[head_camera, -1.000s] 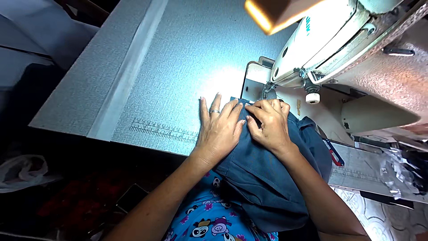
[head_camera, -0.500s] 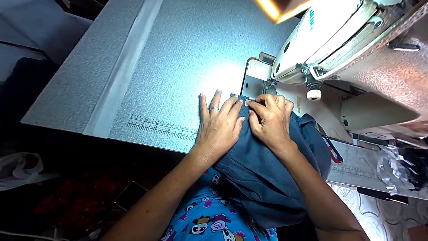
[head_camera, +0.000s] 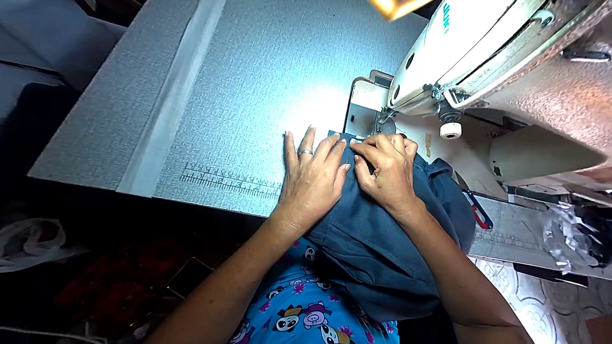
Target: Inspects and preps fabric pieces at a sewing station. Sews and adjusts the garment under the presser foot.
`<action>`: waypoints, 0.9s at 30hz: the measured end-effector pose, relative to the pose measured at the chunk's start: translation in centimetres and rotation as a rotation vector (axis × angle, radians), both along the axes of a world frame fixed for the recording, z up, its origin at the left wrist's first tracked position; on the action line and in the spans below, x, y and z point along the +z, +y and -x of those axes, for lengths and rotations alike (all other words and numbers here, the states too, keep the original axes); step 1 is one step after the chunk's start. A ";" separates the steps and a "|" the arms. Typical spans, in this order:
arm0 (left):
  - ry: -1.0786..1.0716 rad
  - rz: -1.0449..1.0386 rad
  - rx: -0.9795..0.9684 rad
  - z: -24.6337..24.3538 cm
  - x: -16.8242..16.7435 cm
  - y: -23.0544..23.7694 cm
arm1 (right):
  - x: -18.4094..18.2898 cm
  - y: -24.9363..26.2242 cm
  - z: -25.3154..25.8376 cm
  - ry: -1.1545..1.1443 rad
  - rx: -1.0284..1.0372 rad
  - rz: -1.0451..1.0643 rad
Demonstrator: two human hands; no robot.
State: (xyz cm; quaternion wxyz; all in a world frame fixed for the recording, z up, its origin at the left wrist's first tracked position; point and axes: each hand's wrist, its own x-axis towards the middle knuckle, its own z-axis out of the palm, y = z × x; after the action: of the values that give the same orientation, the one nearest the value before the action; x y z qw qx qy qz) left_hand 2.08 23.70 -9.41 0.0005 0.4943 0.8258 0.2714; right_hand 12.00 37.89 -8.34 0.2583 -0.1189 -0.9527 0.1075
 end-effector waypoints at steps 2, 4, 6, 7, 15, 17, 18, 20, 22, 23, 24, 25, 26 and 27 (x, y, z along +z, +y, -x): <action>-0.001 -0.002 -0.001 0.0 0.0 0.0 | 0.0 -0.1 0.1 -0.018 0.007 -0.054; -0.001 -0.004 0.002 0.0 0.0 0.0 | 0.2 -0.3 0.1 -0.045 -0.020 -0.074; 0.008 -0.008 0.008 0.0 -0.1 0.1 | 0.2 -0.5 0.1 -0.059 -0.056 -0.091; 0.007 -0.007 0.008 0.0 -0.1 0.1 | 0.2 -0.6 0.1 -0.059 -0.061 -0.104; -0.003 0.018 0.007 0.1 0.0 0.1 | 0.1 -0.4 -0.1 -0.047 0.001 0.018; -0.024 0.009 0.002 0.2 0.2 0.1 | 0.2 -0.1 -0.4 -0.059 0.025 0.075; -0.040 0.005 -0.003 0.3 0.4 0.1 | 0.2 0.0 -0.4 -0.059 0.030 0.096; -0.097 0.013 -0.018 0.9 1.1 0.1 | 0.1 0.1 -0.4 -0.033 0.027 0.137; -0.129 0.025 -0.009 1.8 1.7 0.4 | -0.1 0.2 -0.4 0.014 0.010 0.201; -0.124 0.041 0.009 2.2 1.9 0.6 | -0.3 0.3 -0.4 0.034 -0.003 0.235; -0.116 0.069 0.032 2.6 2.2 1.0 | -0.4 0.3 -0.4 0.049 -0.016 0.259; -0.113 0.110 0.053 3.1 2.6 1.4 | -0.4 0.3 -0.3 0.058 -0.025 0.271; -0.110 0.140 0.075 3.4 2.8 1.8 | -0.5 0.3 -0.3 0.060 -0.031 0.270; -0.118 0.152 0.091 3.7 3.0 2.2 | -0.4 0.3 -0.3 0.054 -0.032 0.261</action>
State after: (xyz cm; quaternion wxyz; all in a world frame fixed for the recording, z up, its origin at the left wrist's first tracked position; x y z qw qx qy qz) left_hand -1.64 25.89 -6.36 0.0743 0.4381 0.8641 0.2365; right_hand 12.27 38.14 -8.75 0.2677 -0.1640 -0.9212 0.2297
